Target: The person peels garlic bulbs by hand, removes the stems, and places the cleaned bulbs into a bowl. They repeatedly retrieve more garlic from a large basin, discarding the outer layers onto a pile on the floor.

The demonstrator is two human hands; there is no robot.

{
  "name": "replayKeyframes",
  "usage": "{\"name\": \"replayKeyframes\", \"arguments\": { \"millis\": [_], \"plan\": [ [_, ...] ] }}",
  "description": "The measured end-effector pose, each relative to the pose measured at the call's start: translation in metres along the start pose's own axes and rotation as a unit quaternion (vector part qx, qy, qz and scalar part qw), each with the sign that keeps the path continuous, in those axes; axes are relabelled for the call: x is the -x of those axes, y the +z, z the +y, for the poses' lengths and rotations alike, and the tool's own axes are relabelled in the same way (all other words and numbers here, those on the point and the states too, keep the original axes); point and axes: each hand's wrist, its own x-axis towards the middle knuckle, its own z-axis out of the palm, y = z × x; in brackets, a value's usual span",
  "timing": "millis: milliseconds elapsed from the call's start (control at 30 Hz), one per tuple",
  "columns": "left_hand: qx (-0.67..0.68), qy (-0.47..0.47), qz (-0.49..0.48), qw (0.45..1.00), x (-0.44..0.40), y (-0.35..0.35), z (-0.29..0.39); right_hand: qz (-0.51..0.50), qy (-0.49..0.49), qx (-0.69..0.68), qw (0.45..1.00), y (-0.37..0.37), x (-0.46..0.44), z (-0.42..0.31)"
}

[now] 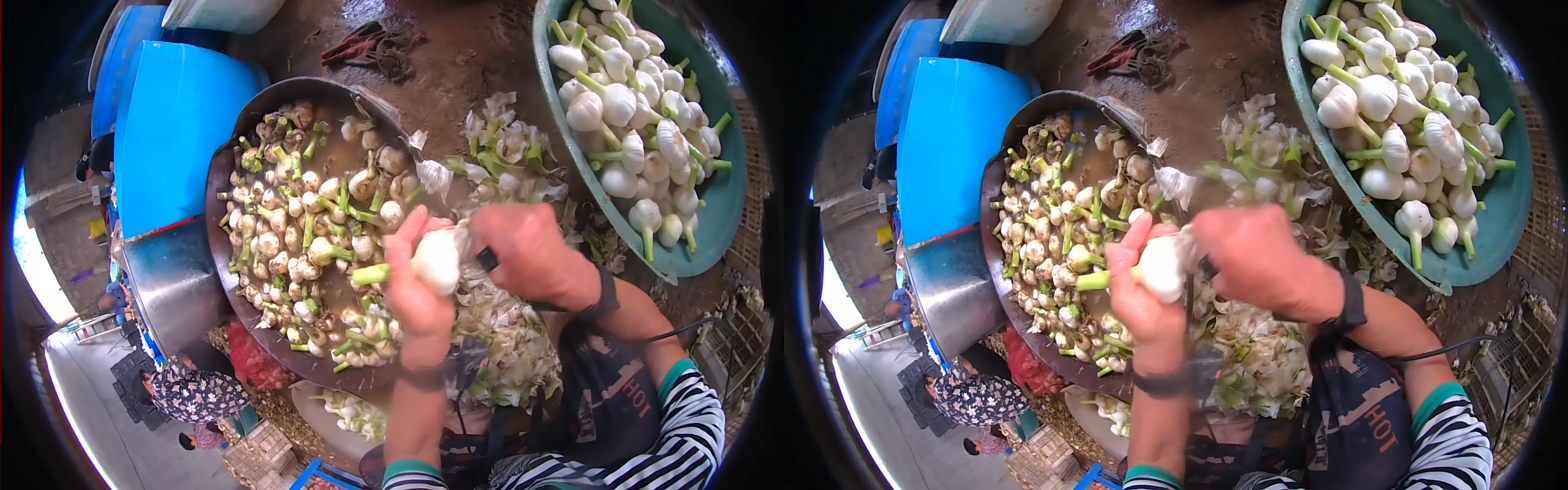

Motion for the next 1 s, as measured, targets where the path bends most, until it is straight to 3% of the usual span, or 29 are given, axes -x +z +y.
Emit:
{"name": "replayKeyframes", "arguments": {
  "millis": [67,133,233,333,367,433,533,633,733,800,833,933,967,1000],
  "plan": [
    [0.194,-0.068,-0.188,0.961,-0.009,-0.021,0.016,0.027,0.090,-0.015,0.996,-0.007,0.002,0.019],
    [0.337,-0.067,-0.186,0.921,-0.018,-0.027,0.028,0.027,0.167,-0.041,0.985,-0.013,0.005,0.038],
    [0.330,-0.066,-0.150,0.930,-0.021,-0.023,0.041,-0.197,0.185,0.159,0.950,-0.003,0.015,0.059],
    [0.329,-0.113,-0.145,0.926,-0.021,-0.017,0.034,-0.259,0.123,0.089,0.954,-0.013,0.016,0.040],
    [0.318,-0.116,-0.144,0.930,-0.019,-0.015,0.032,-0.181,0.098,-0.001,0.978,-0.016,0.014,0.039],
    [0.303,-0.122,-0.122,0.937,-0.017,-0.014,0.029,-0.027,0.062,-0.232,0.970,-0.018,-0.004,0.024],
    [0.315,-0.120,-0.139,0.931,-0.016,-0.017,0.020,-0.033,0.054,-0.465,0.883,-0.010,-0.021,-0.006],
    [0.278,-0.077,-0.141,0.947,-0.013,-0.009,0.005,-0.006,0.159,-0.672,0.723,0.021,-0.016,-0.018],
    [0.309,-0.062,-0.118,0.942,-0.013,-0.005,0.001,-0.025,0.150,-0.634,0.758,0.023,-0.013,-0.009],
    [0.395,-0.079,-0.104,0.909,-0.014,-0.006,0.002,-0.033,0.162,-0.654,0.738,0.025,-0.009,-0.007],
    [0.371,-0.071,-0.087,0.922,-0.016,-0.007,0.002,-0.036,0.169,-0.665,0.726,0.025,-0.008,-0.006],
    [0.314,-0.054,-0.028,0.947,-0.023,-0.017,0.005,-0.036,0.110,-0.803,0.585,-0.003,-0.010,-0.006],
    [0.306,-0.057,-0.001,0.950,-0.025,-0.025,0.007,0.025,0.055,-0.812,0.581,-0.013,-0.012,0.000],
    [0.299,-0.058,0.025,0.952,-0.026,-0.029,0.010,0.042,0.070,-0.817,0.571,-0.024,-0.012,0.011]
  ]
}}
